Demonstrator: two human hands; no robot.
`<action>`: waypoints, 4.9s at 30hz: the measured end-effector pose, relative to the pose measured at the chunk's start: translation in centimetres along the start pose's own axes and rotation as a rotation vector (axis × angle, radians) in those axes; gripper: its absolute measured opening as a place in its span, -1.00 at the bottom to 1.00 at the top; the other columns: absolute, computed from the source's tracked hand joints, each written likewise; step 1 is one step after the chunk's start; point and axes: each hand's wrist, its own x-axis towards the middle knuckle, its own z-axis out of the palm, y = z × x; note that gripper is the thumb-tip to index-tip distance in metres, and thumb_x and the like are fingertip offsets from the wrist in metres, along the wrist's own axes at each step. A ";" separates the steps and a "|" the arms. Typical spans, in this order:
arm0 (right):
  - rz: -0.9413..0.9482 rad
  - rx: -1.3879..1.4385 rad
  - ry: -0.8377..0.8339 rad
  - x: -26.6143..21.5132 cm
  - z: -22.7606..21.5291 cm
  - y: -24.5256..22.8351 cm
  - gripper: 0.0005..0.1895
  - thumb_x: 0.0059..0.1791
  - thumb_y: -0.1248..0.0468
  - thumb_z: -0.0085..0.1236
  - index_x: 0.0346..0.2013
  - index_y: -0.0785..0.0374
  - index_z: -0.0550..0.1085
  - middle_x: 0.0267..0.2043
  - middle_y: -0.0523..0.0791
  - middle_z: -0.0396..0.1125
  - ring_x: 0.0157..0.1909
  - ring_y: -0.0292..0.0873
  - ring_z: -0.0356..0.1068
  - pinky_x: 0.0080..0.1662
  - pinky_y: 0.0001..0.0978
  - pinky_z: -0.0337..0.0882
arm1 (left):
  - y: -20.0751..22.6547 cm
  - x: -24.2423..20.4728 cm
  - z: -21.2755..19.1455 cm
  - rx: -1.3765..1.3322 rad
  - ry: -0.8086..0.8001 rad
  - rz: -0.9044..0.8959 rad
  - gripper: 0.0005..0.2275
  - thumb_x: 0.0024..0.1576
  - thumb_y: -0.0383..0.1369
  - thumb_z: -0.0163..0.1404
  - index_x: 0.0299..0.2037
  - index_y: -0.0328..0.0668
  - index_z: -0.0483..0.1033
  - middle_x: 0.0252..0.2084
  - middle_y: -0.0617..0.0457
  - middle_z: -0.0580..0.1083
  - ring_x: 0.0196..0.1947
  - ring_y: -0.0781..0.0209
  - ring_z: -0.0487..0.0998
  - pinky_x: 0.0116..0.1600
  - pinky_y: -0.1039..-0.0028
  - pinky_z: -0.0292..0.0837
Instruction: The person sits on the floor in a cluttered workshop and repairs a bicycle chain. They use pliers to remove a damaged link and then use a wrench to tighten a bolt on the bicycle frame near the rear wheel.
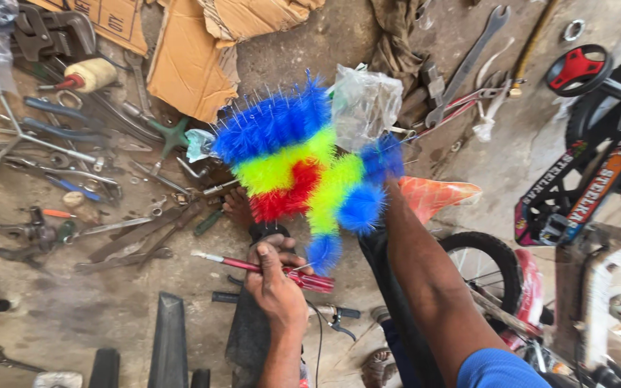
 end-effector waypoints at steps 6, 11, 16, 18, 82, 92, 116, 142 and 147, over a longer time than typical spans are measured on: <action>0.167 0.195 -0.044 0.1 -0.7 0.6 -0.79 -0.08 0.24 0.18 -0.27 0.35 0.55 -0.48 -0.14 0.38 -0.45 -0.18 0.34 -0.39 -0.27 0.33 | 1.3 0.1 0.7 -0.020 -0.106 -0.027 -0.60 0.27 -0.08 -0.12 0.07 -0.32 0.37 -0.25 -0.08 0.52 -0.50 0.27 0.48 -0.44 0.39 0.50; 0.333 0.374 -0.145 -3.1 -5.9 -0.5 -0.79 -0.12 0.25 0.19 -0.30 0.36 0.53 -0.49 -0.13 0.37 -0.49 -0.20 0.30 -0.44 -0.30 0.29 | 2.3 -0.3 1.3 -0.179 -0.140 -0.080 -0.53 0.26 0.00 -0.21 0.13 -0.24 0.39 -0.31 -0.01 0.50 -0.44 0.27 0.51 -0.37 0.39 0.51; 0.375 0.240 -0.264 -7.0 -11.5 -2.7 -0.77 -0.15 0.27 0.22 -0.30 0.38 0.52 -0.51 -0.08 0.33 -0.51 -0.13 0.25 -0.46 -0.23 0.23 | 1.5 -0.1 1.0 -0.086 -0.131 -0.053 -0.60 0.31 -0.06 -0.10 -0.04 -0.35 0.45 -0.35 0.00 0.46 -0.42 0.20 0.51 -0.31 0.36 0.50; 0.444 0.133 -0.301 -9.2 -13.7 -3.4 -0.76 -0.12 0.27 0.17 -0.21 0.34 0.52 -0.52 -0.05 0.28 -0.49 -0.01 0.24 -0.43 -0.11 0.24 | 1.2 -0.2 0.6 -0.107 -0.145 -0.036 -0.64 0.31 -0.09 -0.06 -0.08 -0.33 0.45 -0.35 0.00 0.46 -0.42 0.20 0.51 -0.29 0.38 0.50; -0.580 0.081 -0.754 -70.9 -44.5 -55.7 -0.71 -0.07 0.21 0.30 -0.12 0.31 0.58 -0.45 -0.20 0.40 -0.39 -0.32 0.36 -0.31 -0.40 0.39 | 40.1 -46.3 -10.4 -0.207 -0.561 0.302 -0.84 0.16 -0.33 0.17 -0.36 -0.27 0.57 -0.57 0.08 0.47 -0.67 0.32 0.41 -0.56 0.49 0.36; -0.590 0.162 -0.790 -60.8 -44.5 -66.6 -0.75 -0.04 0.22 0.25 -0.12 0.27 0.58 -0.37 -0.20 0.45 -0.33 -0.34 0.37 -0.27 -0.44 0.39 | 47.5 -39.5 -0.2 -0.038 -0.664 0.383 -0.89 0.13 -0.39 0.22 -0.36 -0.21 0.56 -0.51 0.15 0.46 -0.59 0.40 0.39 -0.50 0.53 0.32; -0.586 0.326 -0.390 -30.6 -62.3 -99.1 -0.71 -0.04 0.23 0.30 -0.11 0.32 0.51 -0.37 -0.15 0.42 -0.26 -0.28 0.34 -0.16 -0.32 0.39 | 76.8 -31.4 45.6 0.376 -0.900 0.503 -0.83 0.18 -0.38 0.17 -0.41 -0.25 0.51 -0.60 0.13 0.42 -0.65 0.40 0.38 -0.53 0.54 0.28; -0.329 0.680 -0.007 4.2 -79.6 -121.8 -0.80 -0.06 0.30 0.23 -0.20 0.31 0.48 -0.36 -0.13 0.48 -0.25 -0.27 0.48 -0.13 -0.39 0.45 | 104.3 -15.2 92.3 0.254 -0.968 0.131 -0.53 0.29 0.04 -0.12 -0.13 -0.33 0.54 -0.43 0.07 0.46 -0.53 0.28 0.45 -0.45 0.44 0.39; -0.344 0.702 0.101 14.5 -84.5 -124.9 -0.77 -0.05 0.24 0.29 -0.19 0.33 0.53 -0.34 -0.10 0.49 -0.25 -0.28 0.44 -0.14 -0.36 0.44 | 104.2 -12.6 103.2 0.386 -1.008 0.190 -0.55 0.31 0.01 -0.11 -0.13 -0.32 0.53 -0.43 0.06 0.48 -0.56 0.29 0.45 -0.46 0.47 0.39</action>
